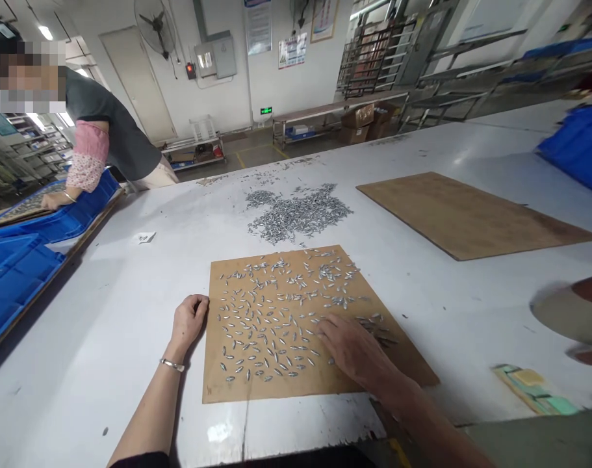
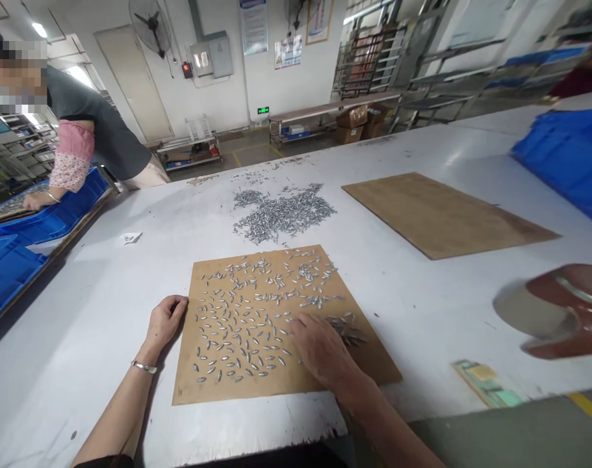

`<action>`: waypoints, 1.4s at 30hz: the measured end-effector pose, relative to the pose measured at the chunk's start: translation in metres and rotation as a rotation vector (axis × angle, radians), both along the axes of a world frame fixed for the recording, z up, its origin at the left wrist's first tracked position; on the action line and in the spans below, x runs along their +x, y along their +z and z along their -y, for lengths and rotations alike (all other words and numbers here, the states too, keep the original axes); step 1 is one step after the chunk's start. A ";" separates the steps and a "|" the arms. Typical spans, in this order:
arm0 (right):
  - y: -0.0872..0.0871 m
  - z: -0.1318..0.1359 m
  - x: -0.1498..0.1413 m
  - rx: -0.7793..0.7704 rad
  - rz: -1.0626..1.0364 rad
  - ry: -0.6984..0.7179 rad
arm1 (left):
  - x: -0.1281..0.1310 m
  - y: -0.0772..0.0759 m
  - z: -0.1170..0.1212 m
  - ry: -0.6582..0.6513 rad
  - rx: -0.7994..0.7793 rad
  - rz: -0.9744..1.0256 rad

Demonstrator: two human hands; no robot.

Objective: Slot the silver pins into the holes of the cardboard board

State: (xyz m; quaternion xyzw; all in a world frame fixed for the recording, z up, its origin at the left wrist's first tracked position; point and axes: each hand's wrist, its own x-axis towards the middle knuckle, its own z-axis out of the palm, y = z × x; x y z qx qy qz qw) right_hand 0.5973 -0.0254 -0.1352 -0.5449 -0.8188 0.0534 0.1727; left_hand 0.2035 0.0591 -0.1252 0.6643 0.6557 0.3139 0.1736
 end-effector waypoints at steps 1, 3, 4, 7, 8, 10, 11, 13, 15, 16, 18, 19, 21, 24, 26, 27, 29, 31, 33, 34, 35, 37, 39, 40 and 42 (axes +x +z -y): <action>0.000 0.005 0.000 -0.008 -0.036 -0.009 | 0.000 0.000 0.000 0.000 -0.001 -0.002; 0.000 0.019 -0.004 -0.063 -0.104 -0.027 | 0.000 0.000 -0.001 -0.003 0.005 -0.010; 0.000 0.027 -0.008 -0.101 -0.126 -0.031 | 0.000 0.000 -0.001 -0.006 0.010 -0.015; -0.002 0.049 -0.022 -0.177 -0.145 -0.040 | 0.000 0.000 -0.002 -0.011 0.021 -0.029; -0.004 0.054 -0.026 -0.177 -0.151 -0.051 | -0.001 0.000 -0.002 -0.011 0.022 -0.032; -0.008 0.060 -0.030 -0.150 -0.168 -0.086 | -0.001 0.000 -0.002 -0.011 0.022 -0.035; -0.010 0.060 -0.030 -0.134 -0.174 -0.098 | -0.001 0.000 -0.002 -0.012 0.020 -0.035; -0.014 0.058 -0.028 -0.103 -0.170 -0.104 | 0.000 -0.001 -0.002 -0.013 0.020 -0.032; -0.018 0.054 -0.025 -0.081 -0.149 -0.108 | 0.000 -0.001 -0.002 -0.016 0.020 -0.028; -0.019 0.052 -0.023 -0.068 -0.141 -0.116 | 0.000 -0.001 -0.002 -0.017 0.019 -0.026; -0.020 0.051 -0.020 -0.032 -0.149 -0.134 | 0.001 0.000 -0.001 -0.021 0.015 -0.023; -0.020 0.051 -0.018 -0.008 -0.163 -0.139 | 0.001 0.000 -0.001 -0.022 0.013 -0.022; -0.019 0.054 -0.014 0.041 -0.196 -0.148 | 0.001 0.001 0.000 -0.023 0.010 -0.025; -0.019 0.060 -0.011 0.090 -0.208 -0.170 | 0.000 0.001 0.000 -0.022 0.005 -0.032; -0.020 0.064 -0.013 0.096 -0.191 -0.168 | -0.001 0.000 0.000 -0.021 0.005 -0.033; -0.021 0.065 -0.015 0.096 -0.176 -0.165 | -0.001 0.000 -0.001 -0.020 0.005 -0.032; -0.023 0.065 -0.020 0.095 -0.127 -0.172 | -0.002 0.000 -0.002 -0.017 0.004 -0.032; -0.023 0.063 -0.025 0.103 -0.067 -0.195 | -0.002 -0.001 -0.002 -0.015 0.001 -0.034; -0.023 0.062 -0.029 0.116 -0.023 -0.220 | -0.002 -0.001 -0.002 -0.014 0.001 -0.039; -0.023 0.062 -0.031 0.121 -0.010 -0.229 | -0.002 -0.001 -0.002 -0.013 0.002 -0.042; -0.022 0.063 -0.031 0.123 -0.001 -0.236 | -0.002 -0.001 -0.002 -0.012 0.003 -0.045; -0.022 0.063 -0.030 0.114 0.001 -0.237 | -0.002 -0.002 -0.002 -0.010 0.006 -0.051; -0.022 0.061 -0.025 0.078 -0.034 -0.211 | -0.003 -0.002 -0.002 -0.011 0.009 -0.052; -0.021 0.057 -0.021 0.056 -0.059 -0.198 | -0.003 -0.002 -0.002 -0.012 0.009 -0.050; -0.016 0.046 -0.011 0.032 -0.091 -0.194 | -0.003 -0.003 -0.002 -0.014 0.008 -0.044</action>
